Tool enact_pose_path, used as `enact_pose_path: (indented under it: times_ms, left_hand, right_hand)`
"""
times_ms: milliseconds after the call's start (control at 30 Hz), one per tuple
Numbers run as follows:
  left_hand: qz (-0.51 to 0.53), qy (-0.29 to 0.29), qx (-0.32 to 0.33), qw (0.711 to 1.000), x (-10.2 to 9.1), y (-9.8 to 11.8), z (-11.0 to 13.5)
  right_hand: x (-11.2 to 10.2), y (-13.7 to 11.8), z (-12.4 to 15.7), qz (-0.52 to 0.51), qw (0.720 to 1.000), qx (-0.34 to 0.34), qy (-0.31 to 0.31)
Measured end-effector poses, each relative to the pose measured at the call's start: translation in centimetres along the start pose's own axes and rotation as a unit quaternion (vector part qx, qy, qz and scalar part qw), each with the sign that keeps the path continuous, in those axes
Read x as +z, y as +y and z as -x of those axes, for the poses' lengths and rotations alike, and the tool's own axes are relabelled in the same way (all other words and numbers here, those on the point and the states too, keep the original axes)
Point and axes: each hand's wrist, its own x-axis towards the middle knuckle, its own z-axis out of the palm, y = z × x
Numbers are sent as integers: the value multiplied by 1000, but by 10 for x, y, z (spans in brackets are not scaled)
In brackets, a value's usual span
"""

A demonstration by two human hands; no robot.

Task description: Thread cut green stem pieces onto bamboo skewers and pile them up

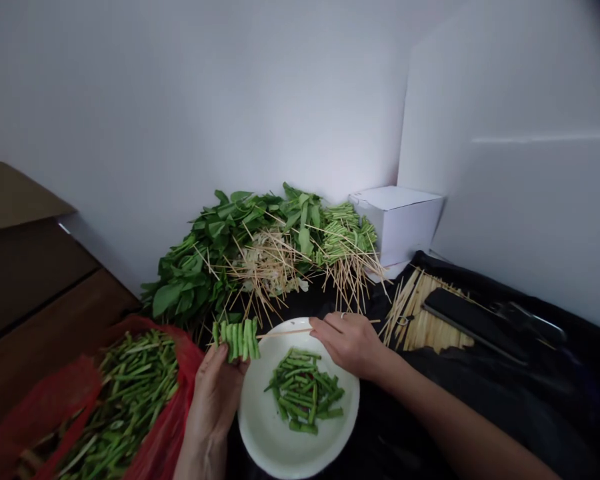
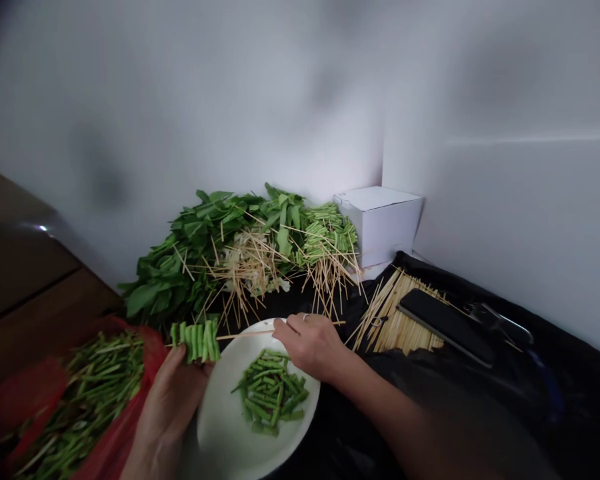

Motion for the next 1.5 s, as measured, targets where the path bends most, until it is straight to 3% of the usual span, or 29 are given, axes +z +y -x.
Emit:
enact_pose_path:
  times_ms: [167,367,467,567,767,933,1200,1367,1500]
  left_hand:
    - [83,-47,-12,995,-7,4,1]
    - [25,-56,13,998,-22,-6,-1]
    - [-27,-67,20,997,-25,-13,-2]
    - [-98,-96,15,990,-24,-17,-1]
    - [-198,-145,-20,969,-18,-20,5]
    - [-284,-177,-36,942,-13,-32,6]
    - [-291,-206,-51,933,-18,-40,3]
    - [-275,-234,-76,929,-28,-47,-12]
    - [-269,-255,-96,924,-30,-53,-19]
  right_hand:
    - [-7,7,-3,19,999,1,33]
    - [-11,23,-3,14,996,4,87]
    - [-11,36,-1,-25,991,58,121]
    - [-10,45,1,-109,971,157,141]
    - [-7,49,0,-299,868,377,124]
    - [-14,54,-4,-447,766,442,132]
    - [-44,57,-37,-603,640,439,184]
    - [-52,30,-69,-709,571,394,130]
    - [-53,11,-84,-756,543,354,91]
